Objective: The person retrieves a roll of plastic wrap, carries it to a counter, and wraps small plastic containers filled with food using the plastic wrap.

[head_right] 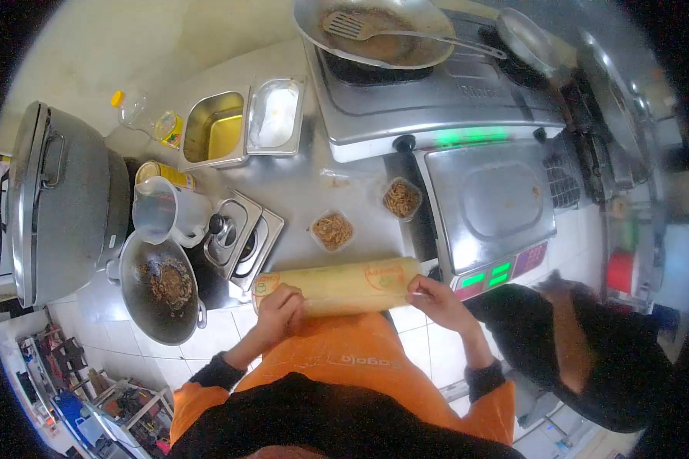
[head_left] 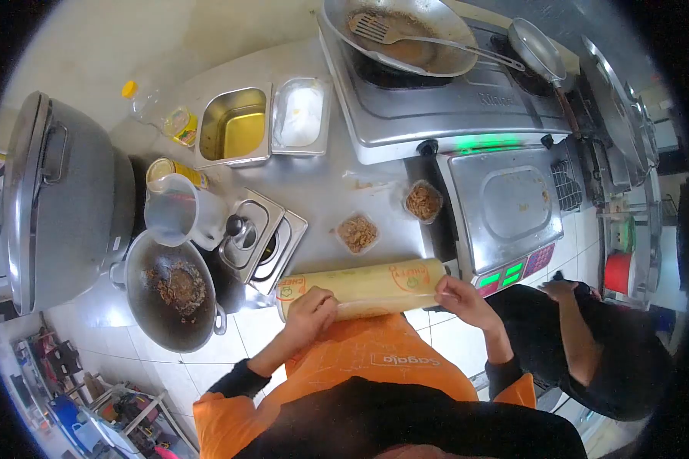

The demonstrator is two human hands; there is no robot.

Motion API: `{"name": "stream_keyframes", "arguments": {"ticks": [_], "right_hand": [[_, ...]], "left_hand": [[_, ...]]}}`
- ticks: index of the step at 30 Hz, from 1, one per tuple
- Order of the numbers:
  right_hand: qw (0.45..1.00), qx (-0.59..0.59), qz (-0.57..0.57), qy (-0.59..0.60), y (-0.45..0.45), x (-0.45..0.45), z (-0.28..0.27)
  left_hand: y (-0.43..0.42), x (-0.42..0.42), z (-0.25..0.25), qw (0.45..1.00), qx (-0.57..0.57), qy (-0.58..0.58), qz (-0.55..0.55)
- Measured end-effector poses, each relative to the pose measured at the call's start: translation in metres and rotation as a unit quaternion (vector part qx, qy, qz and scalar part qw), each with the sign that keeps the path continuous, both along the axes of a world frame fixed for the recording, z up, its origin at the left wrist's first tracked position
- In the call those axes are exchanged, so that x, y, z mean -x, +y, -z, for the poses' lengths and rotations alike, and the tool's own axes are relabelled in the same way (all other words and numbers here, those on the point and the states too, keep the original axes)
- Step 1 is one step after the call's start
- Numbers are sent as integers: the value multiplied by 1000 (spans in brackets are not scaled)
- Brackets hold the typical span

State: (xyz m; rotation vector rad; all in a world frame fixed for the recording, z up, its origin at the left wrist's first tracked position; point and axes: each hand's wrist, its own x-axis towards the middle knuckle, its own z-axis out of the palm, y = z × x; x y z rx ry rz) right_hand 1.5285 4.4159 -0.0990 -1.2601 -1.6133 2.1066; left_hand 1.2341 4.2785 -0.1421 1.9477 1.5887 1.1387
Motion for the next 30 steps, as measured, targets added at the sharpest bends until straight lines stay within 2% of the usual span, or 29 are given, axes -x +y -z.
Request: {"name": "stream_keyframes", "arguments": {"ticks": [2,3,6,8,11,12,15,17,18,19,20,22,23,24,26,27,28,29,30], "right_hand": [[996,-30,-79,-19,4,5,-17],[996,-28,-78,-18,5,7,-24],[995,-70,-70,-27,5,14,-33],[980,-140,-113,-88,0,15,-34],[975,-198,-96,-23,-3,15,-53],[980,-152,-131,-4,-7,14,-51],[974,-182,-136,-10,-4,16,-76],[948,-286,-128,-47,5,22,-80],[948,-288,-128,-45,9,27,-81],[935,-338,-90,-52,14,34,-81],[919,-386,-52,-58,20,42,-80],[837,-546,-1,-37,39,64,-72],[835,-549,-1,-34,49,74,-69],[734,-672,37,-91,59,82,-66],[608,-777,77,-144,65,95,-45],[766,-613,125,-148,66,101,-21],[882,-417,165,-143,68,108,0],[882,-419,165,-141,69,116,15],[909,-359,207,-50,70,124,29]], "left_hand": [[-7,-7,10,998,40,-30,-29],[-11,-9,14,993,80,-59,-58],[-7,-11,8,990,73,-111,-39],[-10,-12,-2,989,84,-115,-27],[-12,-12,-21,991,84,-104,-10],[-14,-11,-28,993,79,-91,-3],[-13,-8,-48,996,52,-72,-19],[-6,-8,-52,996,50,-71,-32],[1,-7,-53,995,45,-72,-46],[8,-4,-55,996,42,-70,-46],[16,-2,-56,996,28,-42,-72],[32,3,-56,995,12,-12,-100],[42,4,-50,990,21,-36,-137],[51,6,-44,983,29,-61,-173],[69,12,-25,974,22,-88,-207],[76,15,-14,964,21,-117,-239],[83,16,-1,964,17,-117,-239],[90,18,12,956,10,-125,-264],[95,18,18,948,3,-134,-288]]}}
